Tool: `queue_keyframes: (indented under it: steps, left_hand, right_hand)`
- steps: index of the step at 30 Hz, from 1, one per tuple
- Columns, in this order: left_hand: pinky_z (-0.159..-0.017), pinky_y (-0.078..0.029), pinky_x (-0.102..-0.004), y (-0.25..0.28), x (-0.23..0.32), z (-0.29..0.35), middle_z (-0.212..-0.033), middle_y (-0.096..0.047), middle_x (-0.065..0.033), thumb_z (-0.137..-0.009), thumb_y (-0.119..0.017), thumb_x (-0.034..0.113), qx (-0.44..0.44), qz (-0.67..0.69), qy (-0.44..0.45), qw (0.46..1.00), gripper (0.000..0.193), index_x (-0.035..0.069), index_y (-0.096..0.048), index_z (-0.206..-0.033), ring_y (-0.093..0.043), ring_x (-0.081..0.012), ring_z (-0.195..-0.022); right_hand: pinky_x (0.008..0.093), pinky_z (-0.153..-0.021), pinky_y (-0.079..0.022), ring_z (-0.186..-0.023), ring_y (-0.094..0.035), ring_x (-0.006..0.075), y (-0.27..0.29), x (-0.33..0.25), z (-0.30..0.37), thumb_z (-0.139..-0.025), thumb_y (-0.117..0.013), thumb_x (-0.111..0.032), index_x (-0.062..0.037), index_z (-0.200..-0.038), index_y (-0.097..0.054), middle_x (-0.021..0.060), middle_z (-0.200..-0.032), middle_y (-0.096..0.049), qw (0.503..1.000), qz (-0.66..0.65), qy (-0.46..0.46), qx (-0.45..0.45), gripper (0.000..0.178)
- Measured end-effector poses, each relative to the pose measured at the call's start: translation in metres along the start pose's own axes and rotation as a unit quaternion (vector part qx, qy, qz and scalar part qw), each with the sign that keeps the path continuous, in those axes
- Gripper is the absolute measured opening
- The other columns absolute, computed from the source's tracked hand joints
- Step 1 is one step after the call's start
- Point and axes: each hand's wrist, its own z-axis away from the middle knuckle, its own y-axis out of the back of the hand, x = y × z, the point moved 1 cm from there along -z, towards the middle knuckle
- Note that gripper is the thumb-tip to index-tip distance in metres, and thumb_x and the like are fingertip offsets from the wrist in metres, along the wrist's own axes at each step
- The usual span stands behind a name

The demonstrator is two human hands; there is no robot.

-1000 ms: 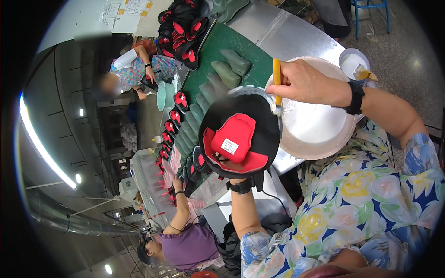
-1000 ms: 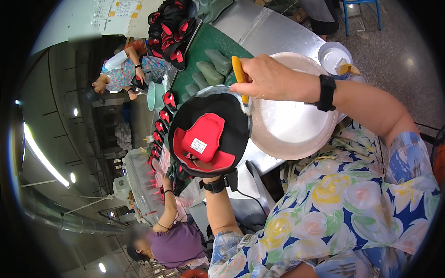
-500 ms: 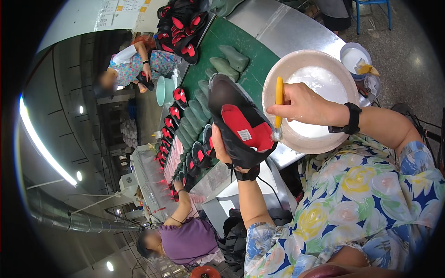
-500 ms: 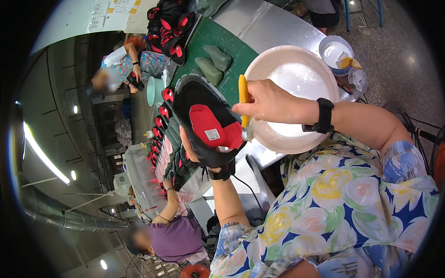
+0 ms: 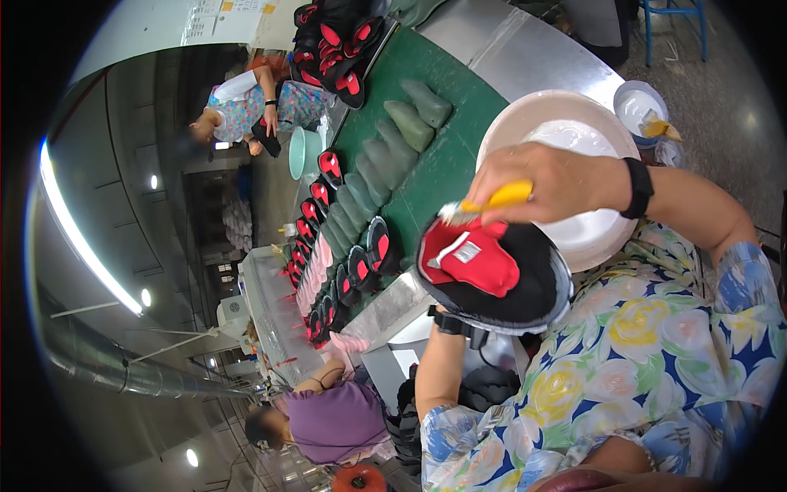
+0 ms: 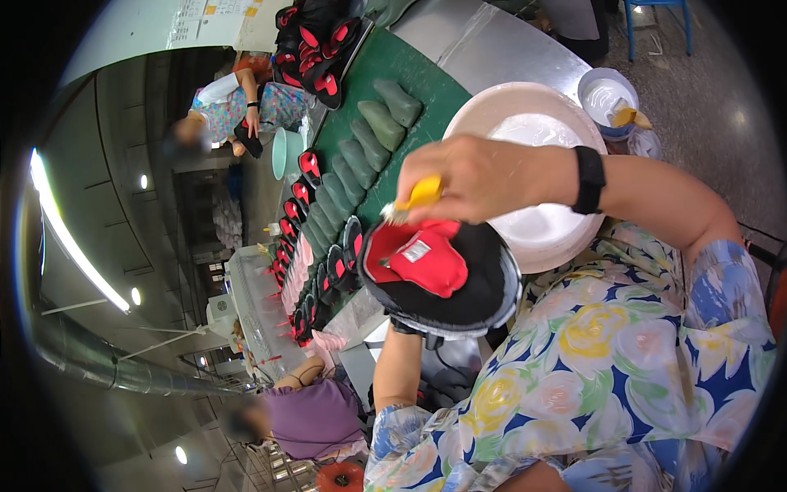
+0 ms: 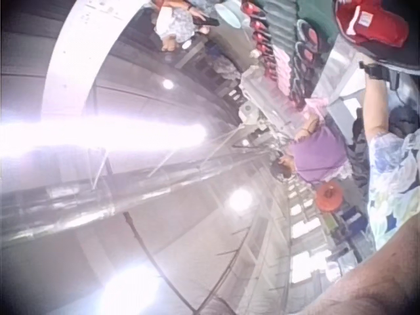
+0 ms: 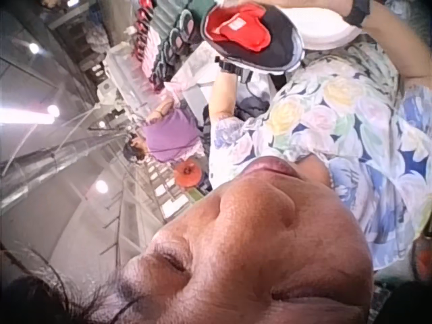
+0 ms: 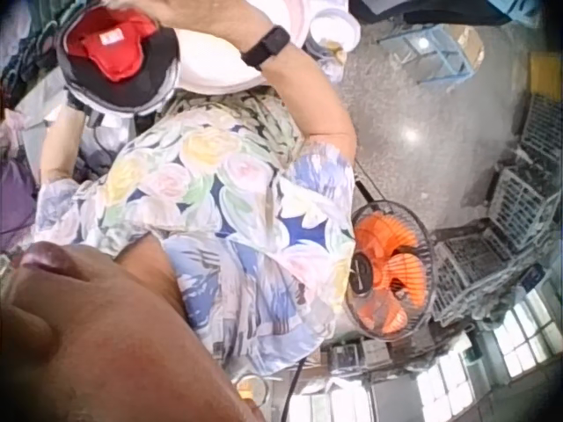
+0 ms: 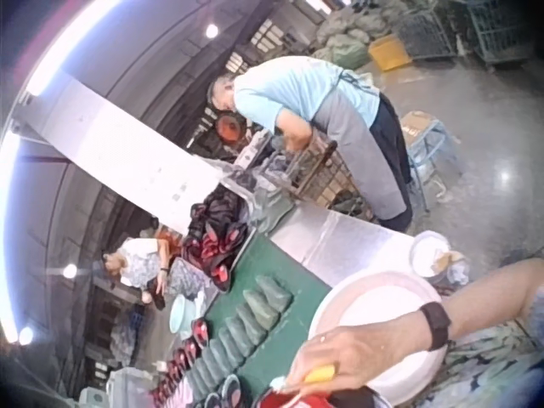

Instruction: Apply adhesive to shoe components using a brush during the assembly process.

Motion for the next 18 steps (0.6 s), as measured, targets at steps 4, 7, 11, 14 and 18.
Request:
queue_keyframes:
  steps: [4,7,11,14,18]
  left_hand:
    - [-0.103,-0.047,-0.0428,-0.008,-0.017,0.024,-0.133,-0.058,-0.0178,-0.096,-0.057,0.04,-0.034,0.108,0.076,0.991,0.061,0.001,-0.045,-0.14,-0.059,-0.0313,-0.119]
    - [-0.103,-0.048,-0.0428,0.004,-0.02,0.03,-0.133,-0.058,-0.0176,-0.097,-0.056,0.04,-0.05,0.185,0.134,0.972,0.06,0.001,-0.045,-0.14,-0.059,-0.0309,-0.119]
    - [-0.103,-0.048,-0.0429,0.015,-0.028,0.015,-0.134,-0.058,-0.0174,-0.098,-0.054,0.04,-0.055,0.282,0.205,0.935,0.058,0.001,-0.045,-0.14,-0.059,-0.0305,-0.119]
    - [-0.102,-0.049,-0.0429,0.033,-0.028,0.007,-0.134,-0.057,-0.0173,-0.099,-0.053,0.04,-0.067,0.359,0.259,0.894,0.057,0.001,-0.045,-0.14,-0.059,-0.0301,-0.119]
    - [-0.102,-0.049,-0.0429,0.049,-0.036,0.014,-0.134,-0.057,-0.0171,-0.1,-0.051,0.039,-0.067,0.428,0.303,0.849,0.056,0.002,-0.045,-0.14,-0.059,-0.0298,-0.119]
  right_hand:
    - [0.0381,-0.073,-0.052,-0.082,-0.065,0.0304,-0.025,0.011,-0.014,-0.086,-0.071,-0.018,-0.0055,-0.094,-0.058,0.0104,-0.088,-0.063,0.992,0.02,0.119,-0.022,0.02]
    - [0.0402,-0.072,-0.052,-0.084,-0.065,0.0319,-0.018,0.02,-0.014,-0.088,-0.068,-0.02,-0.0047,-0.091,-0.056,0.012,-0.087,-0.063,0.99,0.086,0.079,-0.073,0.02]
    - [0.043,-0.068,-0.05,-0.078,-0.064,0.0373,-0.005,0.026,-0.01,-0.089,-0.065,-0.021,-0.0011,-0.089,-0.052,0.0168,-0.08,-0.062,0.986,0.105,-0.066,-0.109,0.024]
    - [0.0431,-0.062,-0.049,-0.067,-0.063,0.0391,-0.001,0.03,0.002,-0.086,-0.065,-0.019,0.0017,-0.087,-0.053,0.0181,-0.069,-0.062,0.979,0.087,-0.146,-0.116,0.024]
    - [0.0409,-0.059,-0.048,-0.063,-0.063,0.0356,0.012,0.019,0.001,-0.085,-0.067,-0.02,0.0027,-0.085,-0.056,0.0192,-0.067,-0.062,0.952,0.074,-0.244,-0.172,0.026]
